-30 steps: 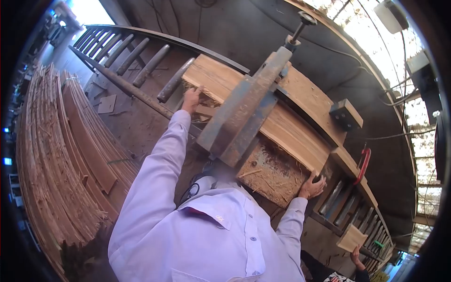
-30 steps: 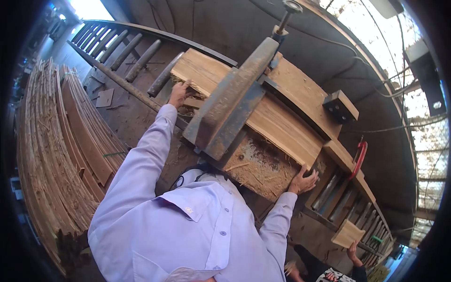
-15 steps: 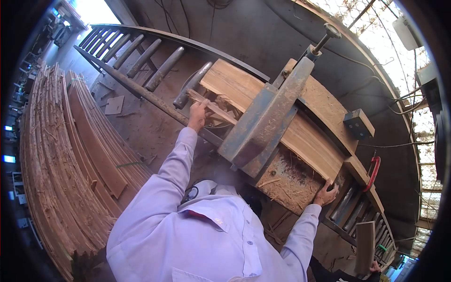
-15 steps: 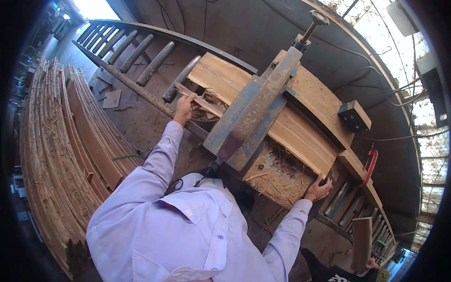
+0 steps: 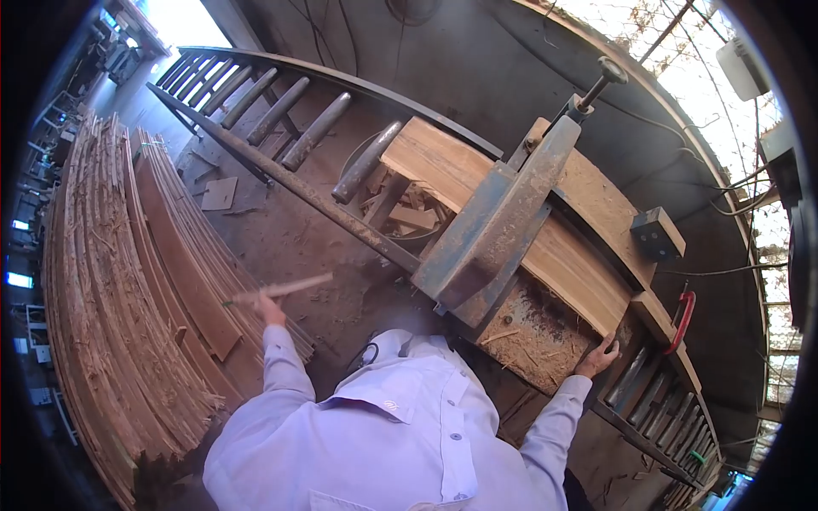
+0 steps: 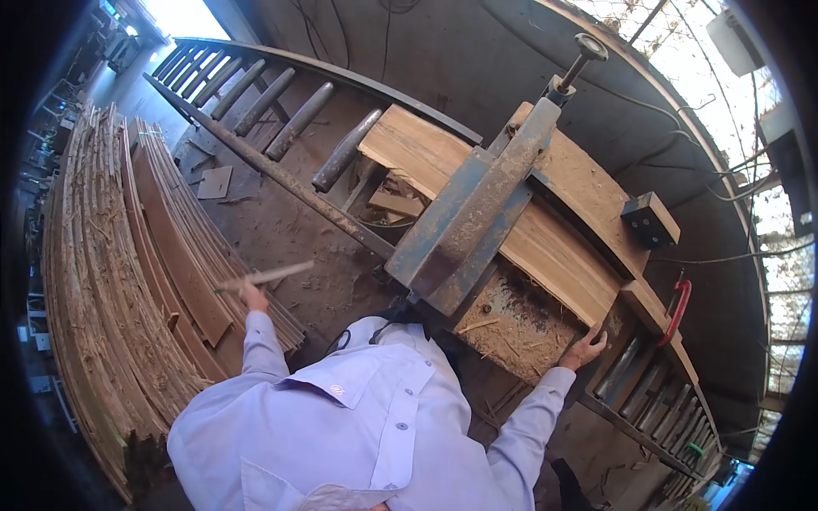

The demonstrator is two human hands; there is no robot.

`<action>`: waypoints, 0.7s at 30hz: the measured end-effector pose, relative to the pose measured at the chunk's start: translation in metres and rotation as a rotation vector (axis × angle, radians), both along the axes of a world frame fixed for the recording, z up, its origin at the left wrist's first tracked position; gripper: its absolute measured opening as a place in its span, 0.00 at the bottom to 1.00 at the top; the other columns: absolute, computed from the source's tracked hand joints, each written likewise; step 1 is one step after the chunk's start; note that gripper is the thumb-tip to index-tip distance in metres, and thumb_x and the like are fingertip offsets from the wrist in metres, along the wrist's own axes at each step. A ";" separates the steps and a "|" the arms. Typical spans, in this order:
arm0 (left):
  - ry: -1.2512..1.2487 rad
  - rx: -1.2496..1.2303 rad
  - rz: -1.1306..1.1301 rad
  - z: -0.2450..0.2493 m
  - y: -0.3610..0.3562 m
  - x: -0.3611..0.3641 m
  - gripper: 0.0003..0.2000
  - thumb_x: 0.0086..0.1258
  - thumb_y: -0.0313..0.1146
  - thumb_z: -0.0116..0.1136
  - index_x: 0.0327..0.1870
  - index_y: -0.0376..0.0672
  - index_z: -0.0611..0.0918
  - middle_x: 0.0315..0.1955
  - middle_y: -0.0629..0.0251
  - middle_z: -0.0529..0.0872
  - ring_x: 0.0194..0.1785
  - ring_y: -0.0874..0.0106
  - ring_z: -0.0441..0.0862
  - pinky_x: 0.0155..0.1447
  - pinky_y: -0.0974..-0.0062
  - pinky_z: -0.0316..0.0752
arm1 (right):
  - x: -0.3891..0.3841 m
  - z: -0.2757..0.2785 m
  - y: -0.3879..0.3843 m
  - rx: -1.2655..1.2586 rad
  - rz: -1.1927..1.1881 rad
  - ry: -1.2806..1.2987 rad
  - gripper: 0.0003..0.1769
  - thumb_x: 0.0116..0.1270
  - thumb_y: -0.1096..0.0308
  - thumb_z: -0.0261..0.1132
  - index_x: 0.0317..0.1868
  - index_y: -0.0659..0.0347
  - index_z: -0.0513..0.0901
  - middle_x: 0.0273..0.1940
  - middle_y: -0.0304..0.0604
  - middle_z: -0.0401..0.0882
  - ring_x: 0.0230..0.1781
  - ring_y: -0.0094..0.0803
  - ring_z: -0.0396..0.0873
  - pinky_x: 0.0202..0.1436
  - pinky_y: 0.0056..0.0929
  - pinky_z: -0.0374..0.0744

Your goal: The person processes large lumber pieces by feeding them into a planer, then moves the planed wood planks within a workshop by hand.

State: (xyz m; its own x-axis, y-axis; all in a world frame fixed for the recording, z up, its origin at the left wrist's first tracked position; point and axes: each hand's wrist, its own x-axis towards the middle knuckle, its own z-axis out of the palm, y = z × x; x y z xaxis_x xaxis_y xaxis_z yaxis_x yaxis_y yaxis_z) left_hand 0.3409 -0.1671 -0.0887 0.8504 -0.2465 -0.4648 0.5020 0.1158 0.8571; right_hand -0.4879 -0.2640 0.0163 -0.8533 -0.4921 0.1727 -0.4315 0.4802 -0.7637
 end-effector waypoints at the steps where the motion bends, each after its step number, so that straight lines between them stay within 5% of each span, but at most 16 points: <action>1: 0.085 0.060 0.144 -0.033 0.002 -0.002 0.17 0.74 0.42 0.57 0.55 0.40 0.78 0.53 0.54 0.83 0.55 0.57 0.82 0.61 0.58 0.79 | 0.012 0.003 -0.003 -0.153 -0.029 -0.100 0.43 0.71 0.37 0.60 0.65 0.73 0.72 0.70 0.55 0.68 0.70 0.46 0.66 0.74 0.41 0.62; 2: 0.165 0.113 0.295 -0.063 0.003 -0.004 0.17 0.73 0.43 0.58 0.54 0.41 0.78 0.52 0.53 0.84 0.54 0.56 0.82 0.60 0.58 0.79 | 0.021 0.000 -0.006 -0.226 -0.058 -0.154 0.42 0.71 0.40 0.62 0.65 0.75 0.71 0.68 0.56 0.69 0.68 0.46 0.69 0.73 0.40 0.64; 3: 0.084 0.214 0.071 -0.064 -0.005 -0.017 0.16 0.73 0.42 0.59 0.53 0.40 0.80 0.50 0.53 0.84 0.54 0.55 0.83 0.60 0.57 0.79 | 0.029 -0.011 -0.007 -0.296 -0.088 -0.208 0.41 0.71 0.43 0.64 0.65 0.76 0.70 0.67 0.56 0.70 0.65 0.45 0.71 0.71 0.39 0.67; 5: -0.714 0.574 -0.724 -0.046 -0.039 -0.051 0.16 0.73 0.41 0.60 0.50 0.38 0.82 0.46 0.51 0.86 0.53 0.53 0.83 0.60 0.57 0.78 | 0.057 -0.020 -0.005 -0.417 -0.077 -0.383 0.34 0.72 0.52 0.66 0.63 0.75 0.71 0.60 0.52 0.75 0.56 0.40 0.76 0.62 0.38 0.76; 6: -1.071 0.600 -0.899 -0.029 -0.064 -0.065 0.16 0.72 0.41 0.60 0.49 0.36 0.83 0.44 0.50 0.86 0.53 0.52 0.83 0.60 0.56 0.78 | 0.085 -0.012 -0.009 -0.555 -0.028 -0.704 0.27 0.74 0.54 0.63 0.61 0.70 0.73 0.55 0.50 0.77 0.54 0.37 0.77 0.56 0.39 0.79; 7: -0.636 0.344 -0.984 -0.015 -0.094 -0.059 0.14 0.74 0.39 0.59 0.47 0.36 0.83 0.43 0.52 0.87 0.52 0.53 0.84 0.55 0.59 0.79 | 0.111 -0.005 -0.016 -0.581 -0.025 -0.757 0.24 0.75 0.55 0.61 0.60 0.66 0.74 0.54 0.49 0.77 0.51 0.36 0.78 0.51 0.39 0.81; 9: 0.280 -0.030 -0.922 -0.002 -0.147 -0.060 0.11 0.76 0.37 0.55 0.44 0.37 0.82 0.39 0.55 0.87 0.49 0.55 0.86 0.47 0.63 0.83 | 0.095 -0.068 -0.026 -0.561 0.189 -1.148 0.25 0.76 0.54 0.60 0.62 0.66 0.72 0.54 0.50 0.77 0.55 0.43 0.78 0.58 0.44 0.80; 11: -0.196 0.121 -1.201 0.058 -0.170 -0.068 0.16 0.78 0.40 0.52 0.46 0.32 0.80 0.40 0.53 0.88 0.47 0.57 0.87 0.49 0.63 0.83 | 0.122 -0.026 -0.057 -0.565 -0.112 -1.503 0.25 0.76 0.54 0.61 0.62 0.64 0.72 0.56 0.52 0.76 0.57 0.47 0.76 0.62 0.48 0.79; 12: 0.043 0.112 -1.075 0.102 -0.184 -0.085 0.18 0.79 0.42 0.51 0.47 0.30 0.79 0.40 0.52 0.87 0.47 0.57 0.87 0.49 0.63 0.84 | 0.122 -0.026 -0.067 -0.614 -0.059 -1.548 0.24 0.75 0.57 0.62 0.63 0.64 0.71 0.58 0.52 0.76 0.60 0.47 0.75 0.66 0.50 0.77; 15: 0.181 -0.242 -1.247 0.150 -0.214 -0.122 0.23 0.79 0.45 0.51 0.55 0.28 0.78 0.48 0.44 0.86 0.51 0.56 0.86 0.58 0.62 0.83 | 0.127 -0.030 -0.075 -0.695 -0.024 -1.496 0.23 0.74 0.61 0.64 0.63 0.63 0.72 0.58 0.52 0.76 0.61 0.49 0.75 0.65 0.55 0.77; 17: 0.185 -0.094 -1.447 0.173 -0.245 -0.178 0.27 0.80 0.46 0.49 0.64 0.27 0.72 0.56 0.41 0.82 0.58 0.54 0.83 0.63 0.59 0.80 | 0.126 -0.044 -0.086 -0.728 0.011 -1.492 0.20 0.72 0.65 0.66 0.60 0.62 0.74 0.54 0.51 0.78 0.57 0.49 0.77 0.60 0.57 0.79; 19: 0.243 -0.051 -1.511 0.142 -0.280 -0.216 0.32 0.79 0.49 0.51 0.71 0.29 0.65 0.62 0.39 0.77 0.63 0.52 0.79 0.66 0.61 0.77 | 0.130 -0.048 -0.086 -0.742 0.038 -1.473 0.17 0.73 0.65 0.66 0.57 0.62 0.76 0.51 0.48 0.80 0.53 0.47 0.80 0.57 0.56 0.81; 21: 0.326 -0.049 -1.345 0.106 -0.306 -0.246 0.33 0.78 0.48 0.53 0.73 0.31 0.62 0.63 0.39 0.75 0.65 0.50 0.77 0.67 0.62 0.76 | 0.132 -0.056 -0.075 -0.765 0.003 -1.438 0.13 0.73 0.64 0.66 0.52 0.62 0.78 0.46 0.45 0.83 0.44 0.43 0.84 0.48 0.51 0.86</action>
State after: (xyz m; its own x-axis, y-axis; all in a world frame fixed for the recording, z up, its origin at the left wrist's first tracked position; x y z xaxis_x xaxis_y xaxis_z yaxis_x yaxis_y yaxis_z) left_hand 0.0947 -0.4732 0.0170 -0.1961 -0.8040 -0.5613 0.4252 -0.5855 0.6902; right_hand -0.3560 -0.3395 -0.0397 -0.5171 -0.6727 -0.5293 0.8077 -0.1788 -0.5618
